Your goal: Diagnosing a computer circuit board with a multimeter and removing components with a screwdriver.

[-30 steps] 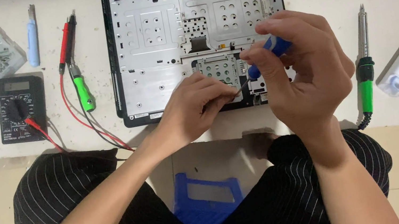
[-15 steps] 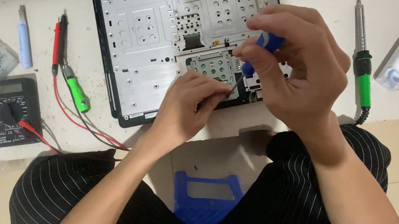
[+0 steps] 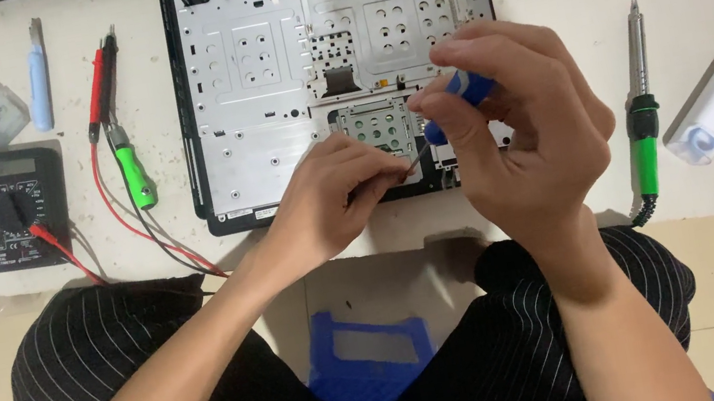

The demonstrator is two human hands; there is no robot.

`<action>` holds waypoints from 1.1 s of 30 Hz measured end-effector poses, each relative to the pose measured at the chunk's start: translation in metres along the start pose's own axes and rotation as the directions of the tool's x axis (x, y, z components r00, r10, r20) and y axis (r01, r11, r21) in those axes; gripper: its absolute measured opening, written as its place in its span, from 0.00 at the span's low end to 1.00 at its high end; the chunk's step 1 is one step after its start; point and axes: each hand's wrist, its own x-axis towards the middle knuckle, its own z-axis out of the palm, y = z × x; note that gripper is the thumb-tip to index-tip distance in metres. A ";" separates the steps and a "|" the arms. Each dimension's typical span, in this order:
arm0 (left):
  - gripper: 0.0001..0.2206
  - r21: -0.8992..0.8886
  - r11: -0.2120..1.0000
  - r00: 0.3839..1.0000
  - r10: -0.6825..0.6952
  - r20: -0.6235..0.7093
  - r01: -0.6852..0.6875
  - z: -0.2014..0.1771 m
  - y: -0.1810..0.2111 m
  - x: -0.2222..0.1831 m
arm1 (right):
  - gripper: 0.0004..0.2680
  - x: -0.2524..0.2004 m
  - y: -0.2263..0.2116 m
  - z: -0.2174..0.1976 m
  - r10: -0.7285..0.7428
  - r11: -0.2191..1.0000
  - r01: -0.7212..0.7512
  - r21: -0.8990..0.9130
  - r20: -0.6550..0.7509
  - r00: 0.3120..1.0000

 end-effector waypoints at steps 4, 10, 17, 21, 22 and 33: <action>0.05 -0.003 1.000 1.000 0.028 -0.003 -0.028 0.001 -0.004 0.000 | 0.07 0.001 0.002 -0.001 -0.003 1.000 0.003 -0.017 0.004 1.000; 0.07 0.006 1.000 1.000 -0.003 0.008 0.003 -0.003 0.002 0.003 | 0.06 0.003 0.000 -0.003 -0.073 0.997 0.073 -0.002 0.069 0.995; 0.08 -0.092 0.972 0.976 -0.214 0.049 0.218 -0.011 0.009 0.005 | 0.07 0.002 0.005 -0.004 -0.052 0.999 0.051 0.020 0.046 0.998; 0.07 -0.056 0.981 0.980 -0.183 0.074 0.187 -0.012 0.009 0.004 | 0.07 0.001 0.006 -0.004 -0.050 0.999 0.050 -0.018 0.024 0.998; 0.07 -0.056 0.980 0.980 -0.184 0.074 0.188 -0.011 0.008 0.004 | 0.07 0.001 0.007 -0.004 -0.048 0.999 0.049 -0.018 0.025 0.999; 0.07 -0.068 0.986 0.987 -0.147 0.070 0.151 -0.012 0.009 0.005 | 0.07 0.000 0.006 -0.002 -0.061 0.997 0.062 -0.042 0.017 0.998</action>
